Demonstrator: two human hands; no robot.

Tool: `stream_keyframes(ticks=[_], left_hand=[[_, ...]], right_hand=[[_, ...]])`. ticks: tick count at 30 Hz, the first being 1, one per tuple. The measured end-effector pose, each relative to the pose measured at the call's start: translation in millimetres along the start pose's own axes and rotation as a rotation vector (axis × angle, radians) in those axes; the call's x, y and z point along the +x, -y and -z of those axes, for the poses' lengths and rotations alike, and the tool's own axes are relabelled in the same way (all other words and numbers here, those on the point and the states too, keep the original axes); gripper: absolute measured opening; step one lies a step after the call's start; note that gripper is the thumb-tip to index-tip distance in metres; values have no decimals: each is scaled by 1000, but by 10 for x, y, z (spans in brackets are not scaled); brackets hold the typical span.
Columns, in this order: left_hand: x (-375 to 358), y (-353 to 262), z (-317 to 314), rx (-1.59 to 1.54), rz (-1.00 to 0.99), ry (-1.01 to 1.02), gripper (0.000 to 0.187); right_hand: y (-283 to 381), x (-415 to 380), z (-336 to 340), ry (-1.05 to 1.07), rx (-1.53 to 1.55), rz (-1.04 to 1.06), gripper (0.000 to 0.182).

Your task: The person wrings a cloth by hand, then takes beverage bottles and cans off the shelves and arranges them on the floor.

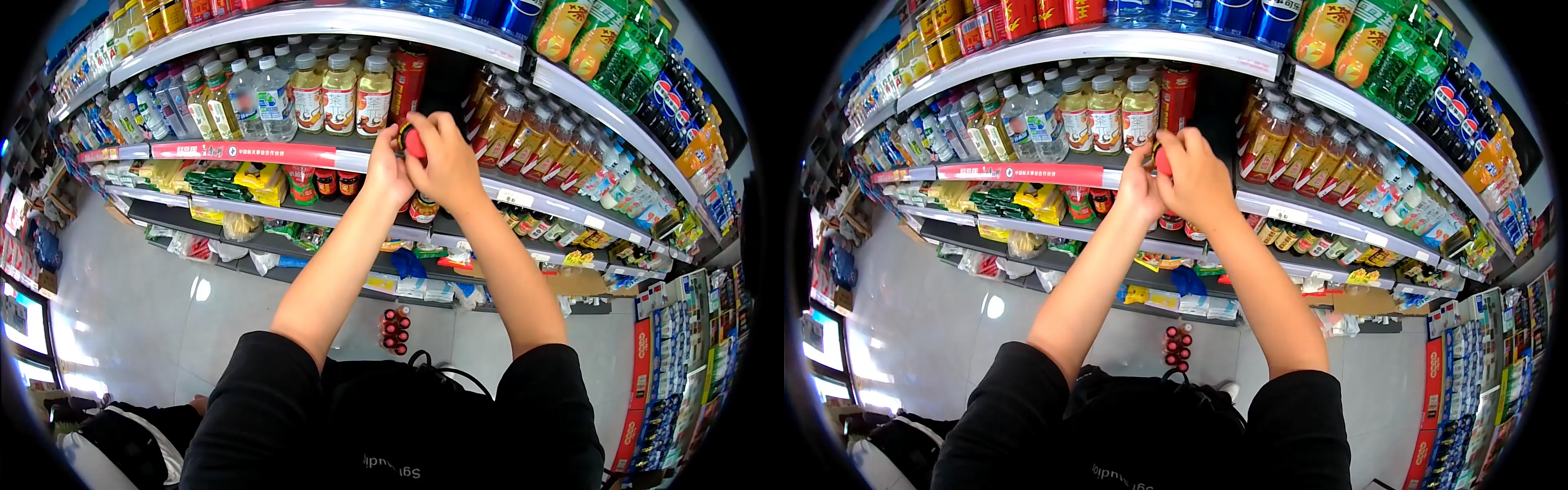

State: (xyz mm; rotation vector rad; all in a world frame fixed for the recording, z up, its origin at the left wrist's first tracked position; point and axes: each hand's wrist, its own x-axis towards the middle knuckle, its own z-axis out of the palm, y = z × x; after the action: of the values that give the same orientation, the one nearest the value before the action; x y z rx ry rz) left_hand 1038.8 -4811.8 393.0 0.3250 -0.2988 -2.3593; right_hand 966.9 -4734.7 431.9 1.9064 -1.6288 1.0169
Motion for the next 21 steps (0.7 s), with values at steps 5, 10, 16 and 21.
stream_keyframes(ticks=[5,10,16,21], left_hand=[[-62,113,113,74,35,10,27],[-420,220,-16,70,14,92,29],[-933,367,31,190,-94,111,35],[-1473,504,288,202,-8,-82,40]], right_hand=[[6,-262,21,-2,29,-5,36],[101,-396,159,-133,55,75,36],[376,-645,450,-147,107,135,37],[608,-964,477,-57,202,154,42]])
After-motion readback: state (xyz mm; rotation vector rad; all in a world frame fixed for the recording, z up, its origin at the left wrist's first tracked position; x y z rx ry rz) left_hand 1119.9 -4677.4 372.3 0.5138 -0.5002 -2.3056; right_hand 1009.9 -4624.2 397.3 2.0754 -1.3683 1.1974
